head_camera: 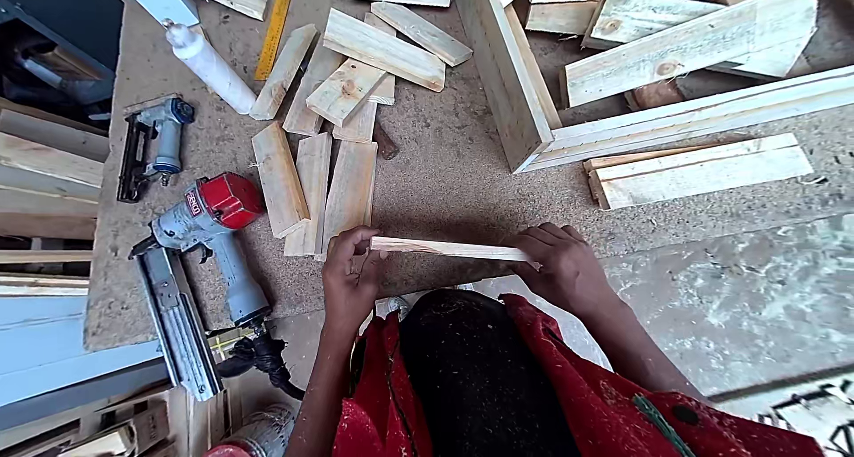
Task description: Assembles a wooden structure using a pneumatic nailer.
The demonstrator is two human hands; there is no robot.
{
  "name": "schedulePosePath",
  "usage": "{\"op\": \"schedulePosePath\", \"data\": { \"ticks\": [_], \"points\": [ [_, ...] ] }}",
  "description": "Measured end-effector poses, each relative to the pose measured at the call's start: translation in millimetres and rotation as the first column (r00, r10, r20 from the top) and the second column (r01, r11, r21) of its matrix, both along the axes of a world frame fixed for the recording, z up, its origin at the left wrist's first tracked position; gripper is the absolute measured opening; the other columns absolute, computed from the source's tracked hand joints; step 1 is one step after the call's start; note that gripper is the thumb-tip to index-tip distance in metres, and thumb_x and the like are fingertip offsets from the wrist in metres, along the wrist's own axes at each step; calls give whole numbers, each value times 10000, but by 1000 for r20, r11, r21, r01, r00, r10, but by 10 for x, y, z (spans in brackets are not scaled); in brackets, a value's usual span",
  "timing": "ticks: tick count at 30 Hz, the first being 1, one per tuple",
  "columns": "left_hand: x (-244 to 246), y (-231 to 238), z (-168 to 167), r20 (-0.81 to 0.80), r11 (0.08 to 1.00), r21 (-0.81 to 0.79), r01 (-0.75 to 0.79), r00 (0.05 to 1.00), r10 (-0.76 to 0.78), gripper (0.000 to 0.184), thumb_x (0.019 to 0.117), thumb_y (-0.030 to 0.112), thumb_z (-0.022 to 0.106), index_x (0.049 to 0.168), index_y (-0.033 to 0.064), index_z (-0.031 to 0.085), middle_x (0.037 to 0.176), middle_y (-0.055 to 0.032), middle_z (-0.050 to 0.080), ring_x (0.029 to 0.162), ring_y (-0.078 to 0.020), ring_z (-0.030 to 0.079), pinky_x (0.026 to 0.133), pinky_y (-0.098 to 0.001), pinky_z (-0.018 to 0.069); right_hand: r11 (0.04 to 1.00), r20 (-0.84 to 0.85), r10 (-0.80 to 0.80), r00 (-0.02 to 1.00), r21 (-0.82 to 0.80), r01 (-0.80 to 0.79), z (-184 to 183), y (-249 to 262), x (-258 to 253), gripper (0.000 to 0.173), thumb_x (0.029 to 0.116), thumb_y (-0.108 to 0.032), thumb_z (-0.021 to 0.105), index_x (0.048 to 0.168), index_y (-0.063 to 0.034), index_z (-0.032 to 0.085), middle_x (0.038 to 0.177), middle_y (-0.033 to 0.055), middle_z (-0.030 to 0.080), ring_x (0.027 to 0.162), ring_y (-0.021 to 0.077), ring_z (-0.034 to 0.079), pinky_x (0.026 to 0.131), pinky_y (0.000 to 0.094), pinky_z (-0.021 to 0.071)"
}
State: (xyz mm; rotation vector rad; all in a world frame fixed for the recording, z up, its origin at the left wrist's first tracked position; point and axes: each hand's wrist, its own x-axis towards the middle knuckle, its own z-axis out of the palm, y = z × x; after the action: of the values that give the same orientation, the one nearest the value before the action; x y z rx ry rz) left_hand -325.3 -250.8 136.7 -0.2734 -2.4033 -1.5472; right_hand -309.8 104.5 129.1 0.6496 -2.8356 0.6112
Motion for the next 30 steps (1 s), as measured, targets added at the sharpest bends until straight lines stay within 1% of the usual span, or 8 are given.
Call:
{"op": "schedulePosePath", "data": {
  "ticks": [6,12,17,19,21,24,27,30],
  "points": [
    [56,-129,-20,48,997,-71,43,998,-40,403,942,222,710,1320,113,622,1127,-8,685,1025,-163,643,906,-365,552,1000,37,-7,999,-21,8,38,-58,121,427,920,-550,657,1095,-170,743,926,-6,728,869,188,685,755,438,538],
    [112,-137,-22,113,997,-64,48,993,-40,433,941,193,692,1358,110,611,1146,-16,689,1043,-160,654,920,-367,564,999,120,-15,993,-45,21,51,-79,223,492,891,-615,652,1087,-172,739,907,-32,726,871,144,696,787,409,578],
    [137,-139,-34,139,995,-86,50,990,-37,464,947,226,677,1391,112,606,1119,-3,695,1026,-145,647,912,-350,553,996,215,16,977,-88,3,48,-48,240,482,864,-602,682,1099,-184,732,878,-60,715,806,98,692,731,387,598],
    [142,-128,-35,146,995,-92,48,989,-34,459,946,235,675,1385,118,610,1103,7,695,1021,-140,642,907,-349,548,996,235,24,972,-92,-2,40,-24,232,475,863,-597,687,1106,-191,733,878,-71,713,805,83,690,732,378,601],
    [143,-107,-39,140,995,-93,39,990,-26,452,939,234,679,1371,114,616,1097,6,696,1018,-141,643,908,-356,546,997,214,34,976,-81,-17,40,-4,216,469,880,-598,674,1098,-187,732,889,-66,714,827,93,689,749,381,596],
    [151,-67,-51,125,997,-70,20,992,-11,405,925,210,710,1304,97,626,1115,-14,689,1028,-156,659,916,-367,569,999,113,44,993,-29,-41,46,24,167,419,933,-561,630,1077,-181,734,922,-37,713,880,148,686,780,412,575],
    [155,-21,-35,119,999,-51,11,993,-4,356,907,162,722,1245,103,629,1125,-17,682,1036,-162,669,922,-375,583,998,26,56,998,0,-56,83,61,109,344,949,-489,628,1045,-178,740,908,-14,694,873,192,671,732,428,541],
    [147,4,-39,100,999,-29,23,995,-20,323,894,96,714,1205,106,630,1165,-22,696,1086,-187,669,951,-398,581,997,-33,71,997,20,-70,125,94,58,283,947,-422,635,1053,-182,742,890,0,677,850,213,653,698,429,509]
  ]
}}
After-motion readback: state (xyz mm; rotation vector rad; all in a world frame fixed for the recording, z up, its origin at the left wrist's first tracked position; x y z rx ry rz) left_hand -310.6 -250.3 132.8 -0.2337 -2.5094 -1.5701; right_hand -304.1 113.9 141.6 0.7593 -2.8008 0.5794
